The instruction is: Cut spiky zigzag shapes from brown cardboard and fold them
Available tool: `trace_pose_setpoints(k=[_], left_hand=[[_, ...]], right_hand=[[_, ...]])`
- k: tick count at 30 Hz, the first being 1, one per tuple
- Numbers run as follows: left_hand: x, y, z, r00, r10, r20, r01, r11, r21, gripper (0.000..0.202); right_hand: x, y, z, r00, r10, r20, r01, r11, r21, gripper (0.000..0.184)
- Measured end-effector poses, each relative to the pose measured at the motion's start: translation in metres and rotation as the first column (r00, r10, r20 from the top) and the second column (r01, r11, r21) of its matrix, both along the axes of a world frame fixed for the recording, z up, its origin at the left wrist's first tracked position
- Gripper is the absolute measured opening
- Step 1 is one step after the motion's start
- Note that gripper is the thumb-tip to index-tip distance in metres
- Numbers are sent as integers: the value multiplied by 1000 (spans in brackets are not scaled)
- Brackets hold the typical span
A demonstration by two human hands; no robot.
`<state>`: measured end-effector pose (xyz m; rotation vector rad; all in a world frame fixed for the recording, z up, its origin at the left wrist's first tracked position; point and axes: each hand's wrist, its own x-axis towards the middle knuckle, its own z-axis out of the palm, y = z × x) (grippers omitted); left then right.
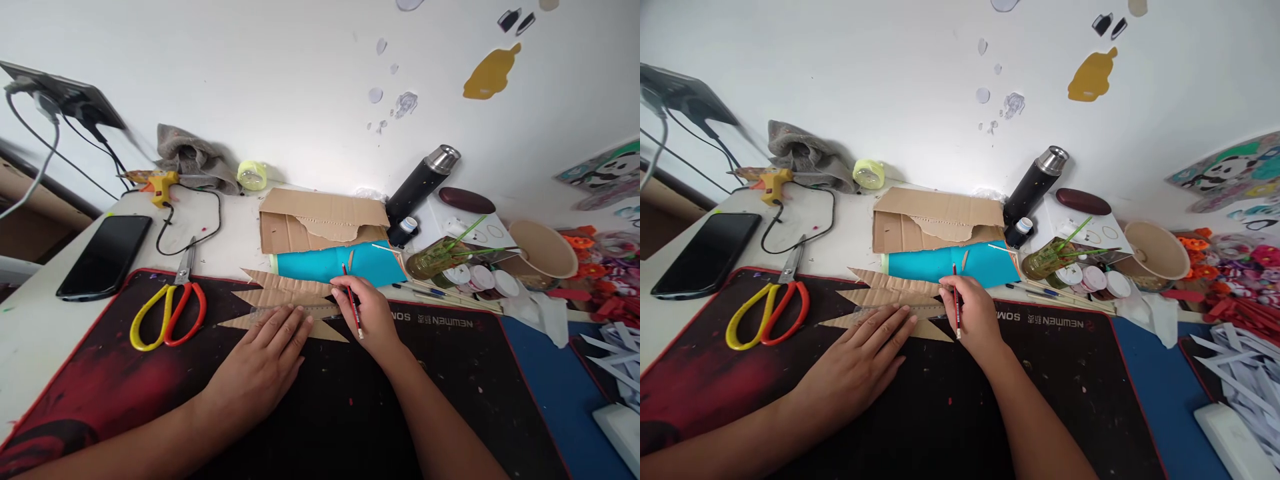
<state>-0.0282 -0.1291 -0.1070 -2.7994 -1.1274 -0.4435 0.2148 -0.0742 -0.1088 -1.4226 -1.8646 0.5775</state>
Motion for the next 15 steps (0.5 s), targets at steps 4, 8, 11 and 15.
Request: trace_pose_setpoints(k=[4,8,11,15], left_hand=[[-2,2,0,1000,-5,-14,5,1000,2,48],[-3,1,0,1000,-17,4,17,1000,20,47],[-3,0,2,1000,21,20,-21,1000,4,45],[-3,-2,5,999,46,4,-46,999,-7,43]], right_hand=[[0,1,-1,1000,2,12,-2,1000,-2,16],[1,1,-2,1000,-2,21,2,1000,-16,18],[1,2,-3,1000,-2,16,2,1000,-16,20],[2,4,-4,1000,4,-3,-4,1000,-18,19]])
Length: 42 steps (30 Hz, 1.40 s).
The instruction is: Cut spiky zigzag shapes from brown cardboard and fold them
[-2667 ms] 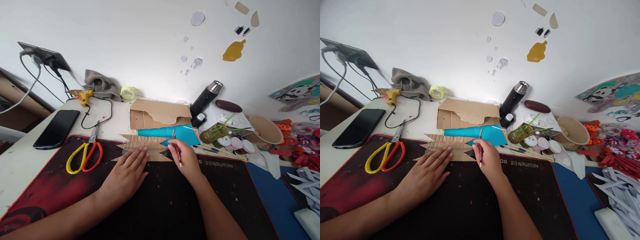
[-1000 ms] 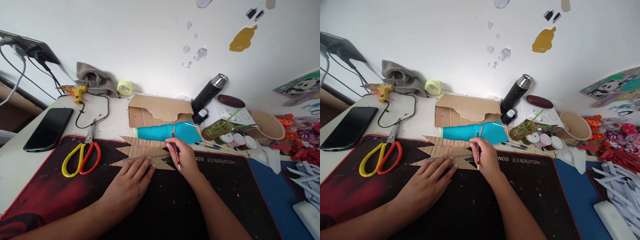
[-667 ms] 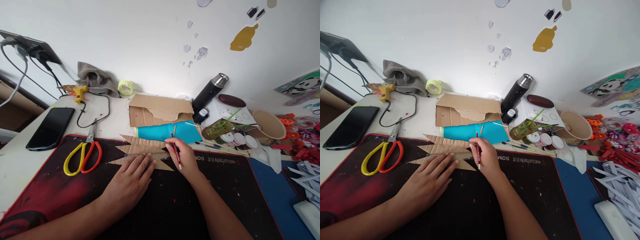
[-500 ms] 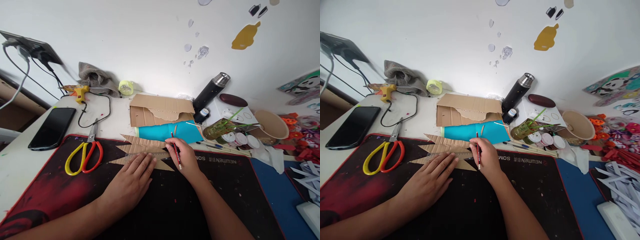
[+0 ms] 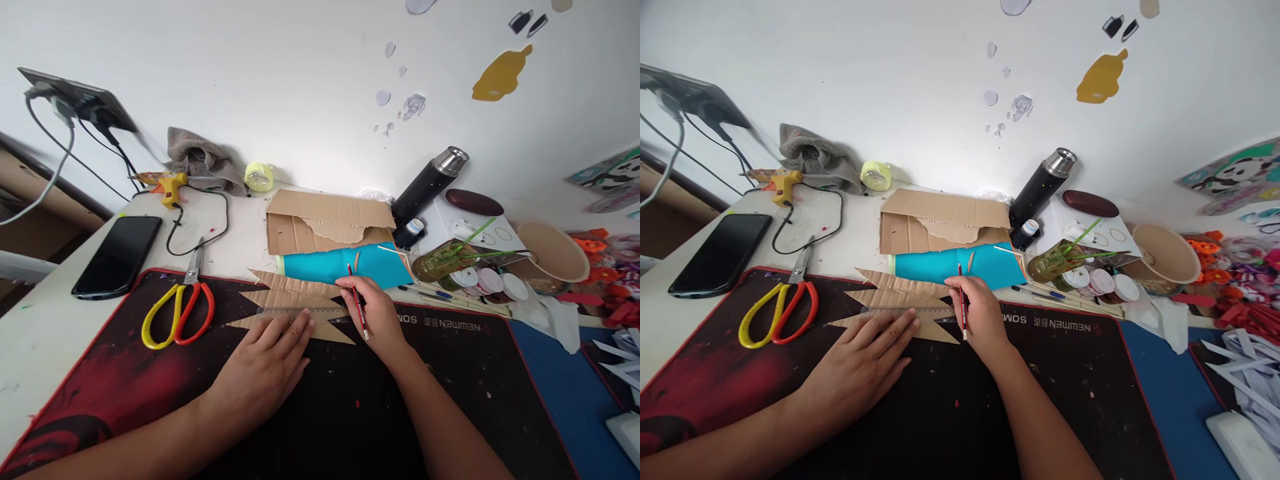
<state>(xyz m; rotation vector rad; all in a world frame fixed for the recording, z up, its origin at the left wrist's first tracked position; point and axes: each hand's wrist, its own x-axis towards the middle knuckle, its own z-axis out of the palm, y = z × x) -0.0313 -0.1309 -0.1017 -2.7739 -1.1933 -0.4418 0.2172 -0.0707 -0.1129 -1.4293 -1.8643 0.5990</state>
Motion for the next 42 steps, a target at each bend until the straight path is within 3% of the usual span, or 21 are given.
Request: trace_pose_setpoints(k=[11,19,25,30,42], left_hand=[[-3,-1,1,1000,-17,-3,17,1000,3,44],[-6,4,2,1000,-25,11,25,1000,-9,40],[-17,11,3,990,-136,-46,135,991,-24,45],[-20,12,3,991,-124,-54,124,992,-5,50],[-31,19,9,965,-216,-149,222,975,21,45]], right_hand=[[8,0,4,995,-89,-34,86,994,-66,19],[7,4,2,999,-42,24,43,999,-25,19],[7,4,2,999,-36,23,36,999,-24,17],[6,4,2,999,-44,26,45,999,-30,18],[9,5,-1,1000,-4,23,4,1000,-11,18]])
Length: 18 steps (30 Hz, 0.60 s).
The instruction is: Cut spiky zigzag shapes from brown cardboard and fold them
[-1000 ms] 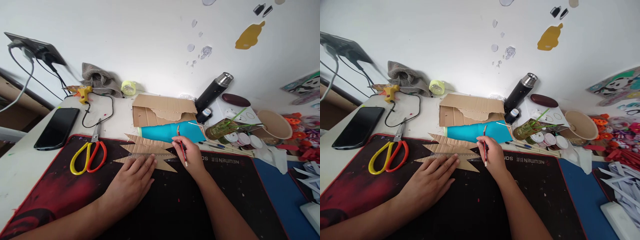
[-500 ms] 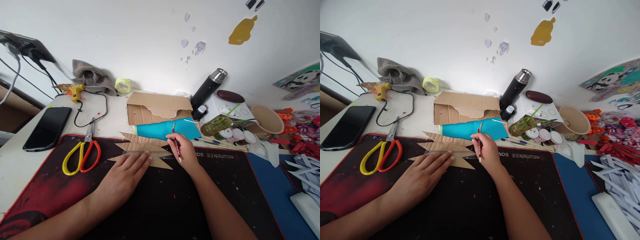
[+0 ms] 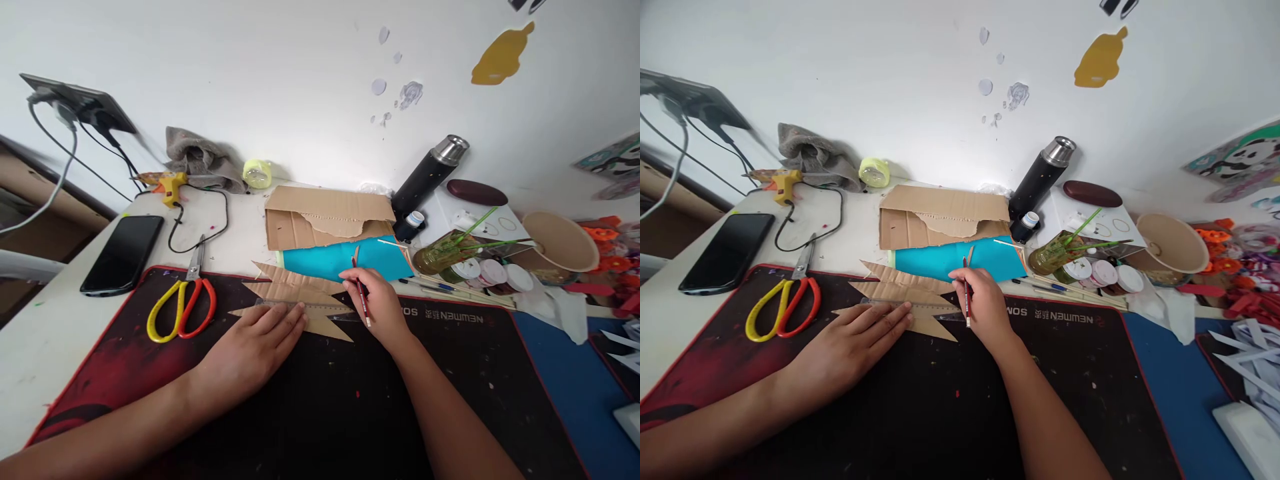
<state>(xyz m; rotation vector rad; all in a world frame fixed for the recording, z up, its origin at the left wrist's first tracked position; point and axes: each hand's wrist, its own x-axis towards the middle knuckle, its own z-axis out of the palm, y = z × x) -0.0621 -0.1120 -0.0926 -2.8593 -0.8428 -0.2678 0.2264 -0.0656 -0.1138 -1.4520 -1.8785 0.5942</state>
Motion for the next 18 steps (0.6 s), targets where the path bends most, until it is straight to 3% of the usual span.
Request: trace_pose_setpoints(k=[7,12,18], left_hand=[[-10,11,7,998,-55,-39,55,998,3,49],[-20,13,2,998,-14,-57,15,1000,19,53],[-25,14,3,997,-73,-34,73,997,-16,48]], right_hand=[[0,0,1,1000,8,-1,-8,1000,14,17],[0,0,0,1000,9,6,-9,1000,24,17],[-1,0,0,1000,10,10,-10,1000,26,17]])
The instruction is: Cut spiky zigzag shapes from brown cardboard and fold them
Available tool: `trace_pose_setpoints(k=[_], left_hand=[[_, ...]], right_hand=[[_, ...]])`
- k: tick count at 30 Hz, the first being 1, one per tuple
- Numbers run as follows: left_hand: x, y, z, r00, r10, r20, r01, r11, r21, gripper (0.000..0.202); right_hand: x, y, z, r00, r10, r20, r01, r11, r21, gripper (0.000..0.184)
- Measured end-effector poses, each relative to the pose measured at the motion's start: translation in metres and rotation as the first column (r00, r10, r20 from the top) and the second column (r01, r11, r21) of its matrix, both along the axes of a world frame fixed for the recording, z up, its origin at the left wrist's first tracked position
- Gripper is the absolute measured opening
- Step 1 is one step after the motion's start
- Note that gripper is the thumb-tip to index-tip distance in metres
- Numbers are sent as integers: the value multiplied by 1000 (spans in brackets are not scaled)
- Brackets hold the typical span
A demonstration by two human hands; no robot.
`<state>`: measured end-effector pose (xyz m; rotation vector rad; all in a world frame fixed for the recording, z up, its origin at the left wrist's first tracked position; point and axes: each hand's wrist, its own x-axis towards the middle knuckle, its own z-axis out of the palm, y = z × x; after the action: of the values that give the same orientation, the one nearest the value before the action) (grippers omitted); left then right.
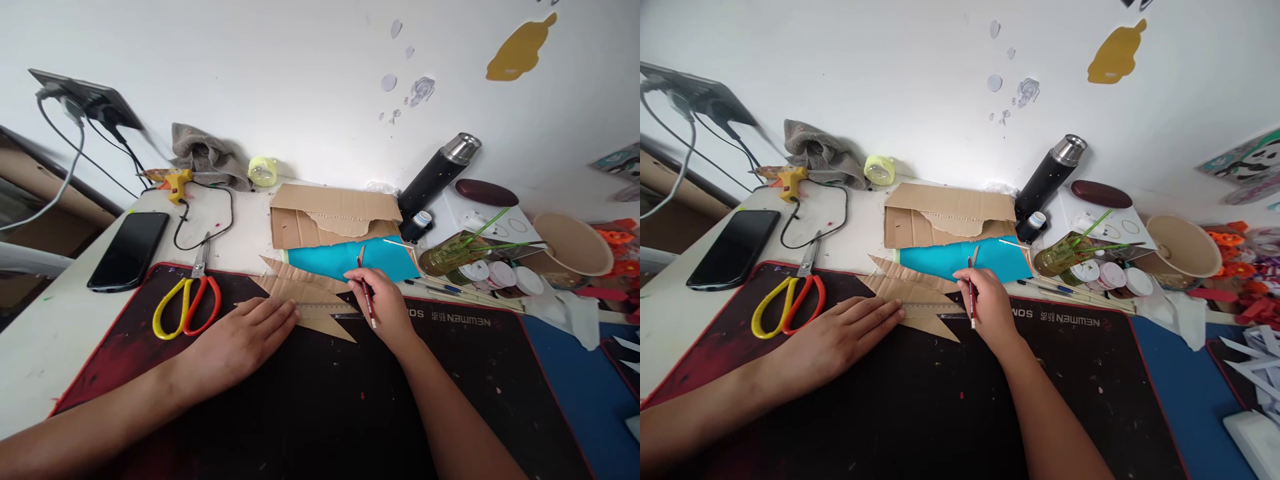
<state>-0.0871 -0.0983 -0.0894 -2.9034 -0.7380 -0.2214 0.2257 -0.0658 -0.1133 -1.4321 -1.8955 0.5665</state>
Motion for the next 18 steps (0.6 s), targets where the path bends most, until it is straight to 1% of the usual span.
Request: trace_pose_setpoints(k=[7,11,18], left_hand=[[3,2,5,993,-99,66,95,994,60,42],[4,1,7,992,-100,81,93,991,93,42],[13,2,20,987,-115,115,90,975,204,35]], right_hand=[[-1,8,-4,1000,-14,-1,13,1000,-20,17],[-2,10,-6,1000,-7,-10,7,1000,-9,17],[-3,9,-6,1000,1,21,-2,1000,29,17]])
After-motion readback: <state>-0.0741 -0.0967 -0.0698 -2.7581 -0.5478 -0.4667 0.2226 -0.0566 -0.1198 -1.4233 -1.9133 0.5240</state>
